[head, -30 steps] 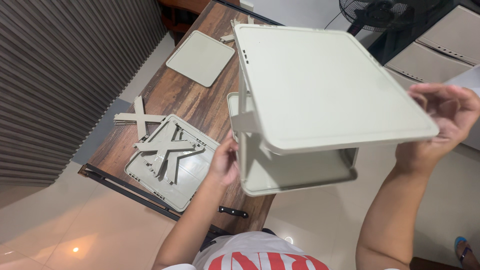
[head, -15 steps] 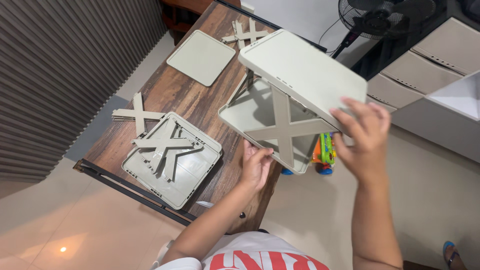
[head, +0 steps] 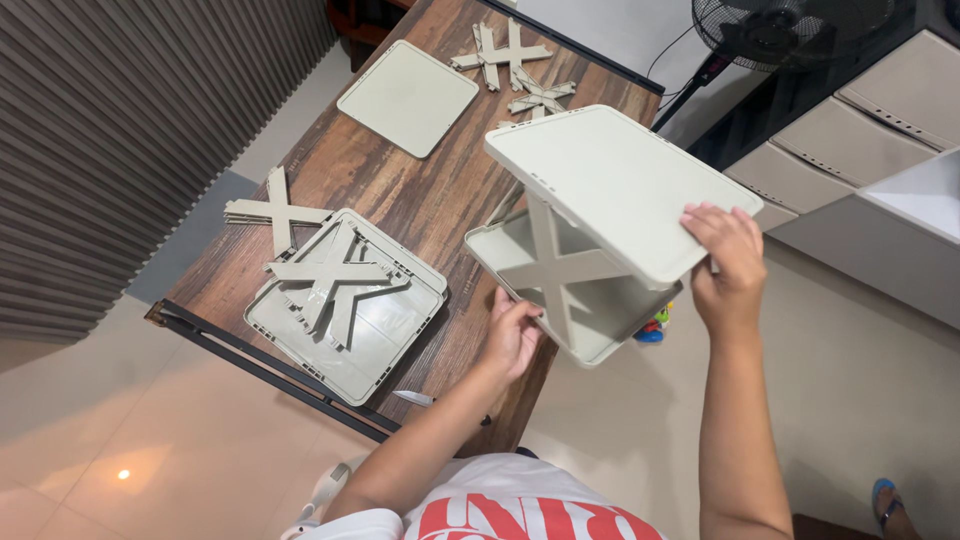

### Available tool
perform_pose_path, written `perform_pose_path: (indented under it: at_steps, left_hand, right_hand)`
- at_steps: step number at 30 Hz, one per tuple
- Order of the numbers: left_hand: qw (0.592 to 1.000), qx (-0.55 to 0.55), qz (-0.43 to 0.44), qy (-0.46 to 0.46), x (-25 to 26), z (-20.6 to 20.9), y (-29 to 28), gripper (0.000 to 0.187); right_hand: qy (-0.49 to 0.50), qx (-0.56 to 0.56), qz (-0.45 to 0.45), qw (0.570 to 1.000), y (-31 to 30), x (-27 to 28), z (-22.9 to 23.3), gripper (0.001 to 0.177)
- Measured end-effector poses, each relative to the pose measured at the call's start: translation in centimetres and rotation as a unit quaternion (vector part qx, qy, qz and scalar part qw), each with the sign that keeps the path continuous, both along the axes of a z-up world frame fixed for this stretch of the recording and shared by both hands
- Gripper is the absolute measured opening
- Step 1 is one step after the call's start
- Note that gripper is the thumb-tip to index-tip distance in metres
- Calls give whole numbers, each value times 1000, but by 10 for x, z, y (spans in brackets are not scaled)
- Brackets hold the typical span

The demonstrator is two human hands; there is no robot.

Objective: The person assembles a white plastic folding stool by inserting X-shaped leg supports into slots on the seat panels. They use a knife to pry open a slot on one panel to fit a leg support. The person handles multiple leg supports and seat panels on a wooden table.

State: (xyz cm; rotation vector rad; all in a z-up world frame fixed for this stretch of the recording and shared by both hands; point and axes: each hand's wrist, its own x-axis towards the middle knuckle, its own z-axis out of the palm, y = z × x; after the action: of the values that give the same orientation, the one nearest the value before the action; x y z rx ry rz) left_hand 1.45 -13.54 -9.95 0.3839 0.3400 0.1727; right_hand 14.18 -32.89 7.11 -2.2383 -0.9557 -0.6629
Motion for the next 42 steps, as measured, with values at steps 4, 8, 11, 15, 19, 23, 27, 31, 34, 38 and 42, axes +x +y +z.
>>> perform_pose_path:
  at_steps: [4, 8, 11, 15, 19, 23, 27, 31, 34, 38, 42]
  left_hand:
    - [999, 35, 8, 7, -6, 11, -16, 69]
    - [996, 68, -23, 60, -9, 23, -29, 73]
    - [992, 76, -37, 92, -8, 17, -37, 72]
    - [989, 32, -16, 142, 7, -5, -41, 81]
    - [980, 52, -7, 190, 18, -20, -39, 81]
    - [983, 78, 9, 168, 17, -39, -41, 78]
    - [986, 99, -26, 132, 24, -86, -36, 64]
    - [982, 73, -161, 69, 20, -158, 11, 44]
    - [971, 63, -172, 154, 12, -187, 53, 43]
    - [954, 133, -140, 231, -7, -175, 86, 59]
    - [932, 198, -139, 269, -8, -121, 100, 87]
  right_hand:
    - [25, 71, -3, 997, -11, 20, -23, 28]
    - [15, 149, -3, 989, -9, 38, -43, 23]
    - [101, 294, 20, 950, -3, 47, -61, 32]
    - [494, 583, 141, 630, 0, 57, -81, 50]
    - [644, 602, 308, 357, -7, 54, -100, 55]
    - [651, 567, 119, 491, -7, 67, -128, 38]
    - [652, 548, 158, 499, -16, 76, -145, 40]
    - [656, 555, 194, 473, -20, 74, -156, 45]
    - [651, 515, 141, 540, -21, 65, -163, 57]
    - [648, 495, 146, 560, -33, 48, -186, 65]
    - [659, 470, 181, 558, -51, 45, -217, 69]
